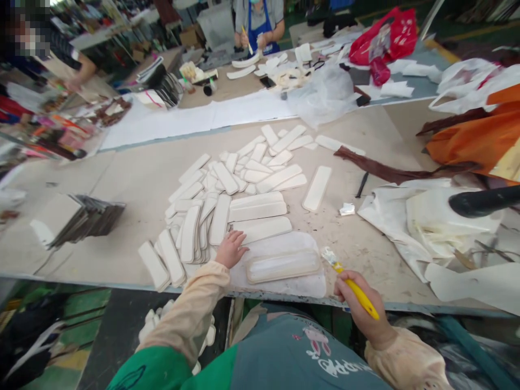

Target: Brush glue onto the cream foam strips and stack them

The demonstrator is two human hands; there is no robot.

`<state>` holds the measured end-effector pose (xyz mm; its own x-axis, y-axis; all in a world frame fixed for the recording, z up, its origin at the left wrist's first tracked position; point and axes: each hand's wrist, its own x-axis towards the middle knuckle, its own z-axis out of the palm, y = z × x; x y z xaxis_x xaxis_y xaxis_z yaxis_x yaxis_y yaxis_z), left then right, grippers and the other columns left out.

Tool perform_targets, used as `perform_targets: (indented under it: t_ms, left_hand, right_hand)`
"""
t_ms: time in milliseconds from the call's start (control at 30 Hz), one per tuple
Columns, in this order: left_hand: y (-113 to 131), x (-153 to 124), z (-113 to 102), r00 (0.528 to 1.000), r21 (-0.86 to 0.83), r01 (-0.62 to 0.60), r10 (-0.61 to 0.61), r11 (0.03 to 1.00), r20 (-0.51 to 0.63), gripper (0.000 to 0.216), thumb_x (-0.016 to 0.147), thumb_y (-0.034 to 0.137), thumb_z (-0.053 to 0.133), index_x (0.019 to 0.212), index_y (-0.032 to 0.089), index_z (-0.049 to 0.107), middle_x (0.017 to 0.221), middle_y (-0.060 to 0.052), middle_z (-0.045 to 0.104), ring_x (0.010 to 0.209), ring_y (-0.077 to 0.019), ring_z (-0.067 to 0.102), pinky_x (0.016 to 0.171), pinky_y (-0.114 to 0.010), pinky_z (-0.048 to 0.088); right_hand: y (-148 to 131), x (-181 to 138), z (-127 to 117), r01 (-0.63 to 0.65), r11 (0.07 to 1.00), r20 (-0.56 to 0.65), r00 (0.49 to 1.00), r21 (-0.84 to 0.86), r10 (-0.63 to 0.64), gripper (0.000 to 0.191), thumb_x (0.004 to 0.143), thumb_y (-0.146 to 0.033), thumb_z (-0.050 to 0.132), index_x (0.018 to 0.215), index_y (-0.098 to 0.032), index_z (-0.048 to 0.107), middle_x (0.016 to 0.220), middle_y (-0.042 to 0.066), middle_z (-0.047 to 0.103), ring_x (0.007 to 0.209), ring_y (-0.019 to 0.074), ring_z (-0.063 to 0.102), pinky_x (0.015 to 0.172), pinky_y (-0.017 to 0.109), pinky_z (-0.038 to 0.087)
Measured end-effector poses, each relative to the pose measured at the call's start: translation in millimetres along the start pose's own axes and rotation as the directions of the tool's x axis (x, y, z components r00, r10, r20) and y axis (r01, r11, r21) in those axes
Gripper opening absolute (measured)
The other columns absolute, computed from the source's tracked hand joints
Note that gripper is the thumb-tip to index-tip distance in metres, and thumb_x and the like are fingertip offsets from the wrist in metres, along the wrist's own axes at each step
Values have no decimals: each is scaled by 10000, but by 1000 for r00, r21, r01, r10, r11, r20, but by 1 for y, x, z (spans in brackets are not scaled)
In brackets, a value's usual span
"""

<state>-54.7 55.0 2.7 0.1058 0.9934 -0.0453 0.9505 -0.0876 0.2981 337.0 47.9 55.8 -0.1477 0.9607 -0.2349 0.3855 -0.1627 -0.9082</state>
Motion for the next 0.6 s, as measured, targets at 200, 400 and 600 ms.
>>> perform_targets:
  t_ms: [200, 400, 600]
  left_hand:
    - [-14, 43, 3, 979, 12, -62, 58, 998, 194, 174, 743, 250, 649, 912, 211, 657, 1086, -86, 621, 1023, -250, 546, 891, -432, 444]
    - [-18, 45, 1, 968, 12, -93, 88, 996, 233, 162, 726, 275, 650, 875, 214, 661, 1101, -75, 608, 1007, -242, 547, 887, -416, 443]
    - [-17, 49, -4, 961, 7, -131, 125, 991, 247, 126, 721, 243, 619, 832, 204, 662, 1056, -85, 622, 991, -239, 563, 891, -411, 447]
  right_hand:
    - [2, -8, -2, 20, 997, -9, 1000, -73, -21, 186, 825, -431, 516, 879, -254, 502, 590, -8, 570, 500, 172, 546, 514, 303, 489]
    - [3, -15, -2, 67, 996, -17, 998, -64, -68, 155, 856, -393, 488, 921, -252, 492, 609, -1, 562, 513, 178, 550, 536, 314, 492]
    - [3, -16, -2, 70, 990, 31, 997, -123, -67, 132, 871, -369, 486, 936, -256, 503, 654, 7, 577, 570, 180, 575, 582, 312, 502]
